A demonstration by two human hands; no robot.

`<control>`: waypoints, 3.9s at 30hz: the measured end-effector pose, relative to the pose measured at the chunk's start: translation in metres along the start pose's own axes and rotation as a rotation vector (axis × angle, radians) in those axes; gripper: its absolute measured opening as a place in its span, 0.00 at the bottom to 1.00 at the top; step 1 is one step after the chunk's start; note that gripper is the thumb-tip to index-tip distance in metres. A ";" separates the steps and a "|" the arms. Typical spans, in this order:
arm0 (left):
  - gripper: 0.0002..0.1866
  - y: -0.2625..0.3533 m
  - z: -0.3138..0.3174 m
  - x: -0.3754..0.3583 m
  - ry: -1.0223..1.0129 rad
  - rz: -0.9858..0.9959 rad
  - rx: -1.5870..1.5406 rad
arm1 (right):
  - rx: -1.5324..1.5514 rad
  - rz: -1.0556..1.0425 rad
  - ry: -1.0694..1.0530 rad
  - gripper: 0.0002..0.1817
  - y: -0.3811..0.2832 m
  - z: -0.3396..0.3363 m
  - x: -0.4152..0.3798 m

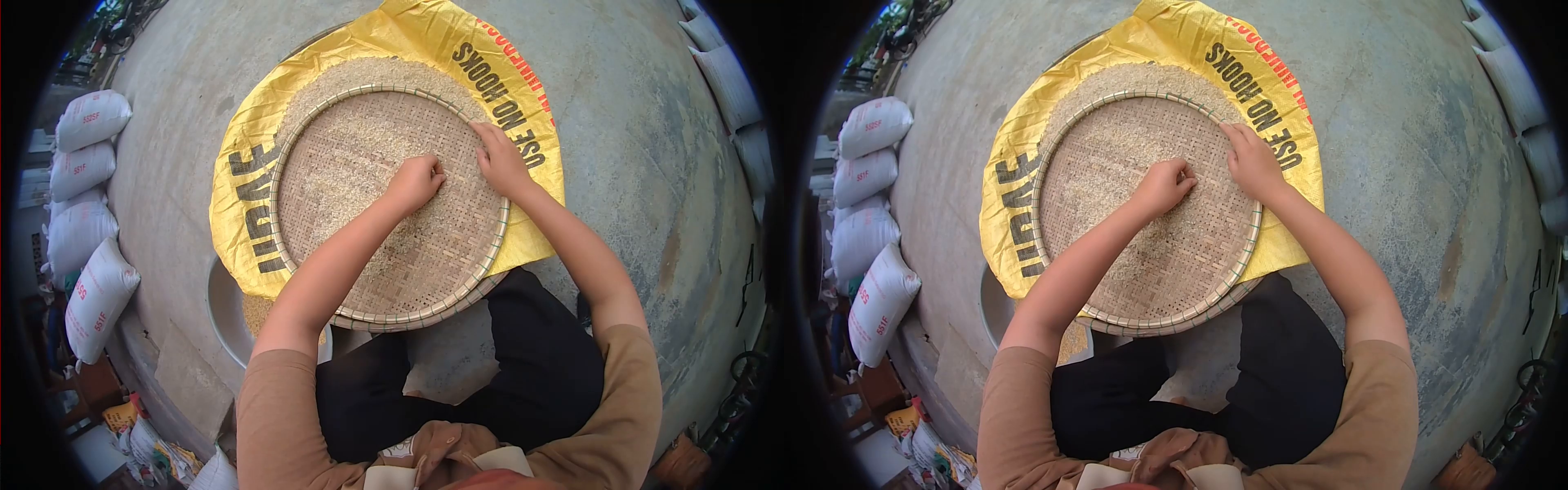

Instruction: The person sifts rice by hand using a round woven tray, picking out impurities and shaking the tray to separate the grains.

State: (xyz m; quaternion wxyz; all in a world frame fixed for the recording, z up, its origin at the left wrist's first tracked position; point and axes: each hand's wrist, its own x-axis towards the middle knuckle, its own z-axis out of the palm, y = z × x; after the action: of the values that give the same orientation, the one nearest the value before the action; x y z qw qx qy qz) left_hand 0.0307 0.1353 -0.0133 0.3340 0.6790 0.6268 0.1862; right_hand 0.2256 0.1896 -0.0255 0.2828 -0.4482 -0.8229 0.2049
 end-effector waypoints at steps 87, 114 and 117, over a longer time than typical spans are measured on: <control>0.25 -0.013 -0.052 -0.010 -0.340 -0.524 -1.113 | 0.040 0.024 -0.035 0.24 -0.001 -0.005 -0.001; 0.44 -0.121 -0.032 -0.309 0.787 -0.587 -0.070 | -0.042 -0.285 -0.761 0.11 -0.118 0.029 0.000; 0.48 -0.109 -0.042 -0.290 0.766 -0.601 -0.223 | -0.051 -0.300 -0.857 0.10 -0.128 0.040 0.008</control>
State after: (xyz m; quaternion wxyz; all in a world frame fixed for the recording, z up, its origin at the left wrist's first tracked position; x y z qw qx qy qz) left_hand -0.1188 -0.1390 -0.0111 0.1892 0.3113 0.8484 0.3840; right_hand 0.1159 0.1271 0.0221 -0.0677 -0.2057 -0.9263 0.3084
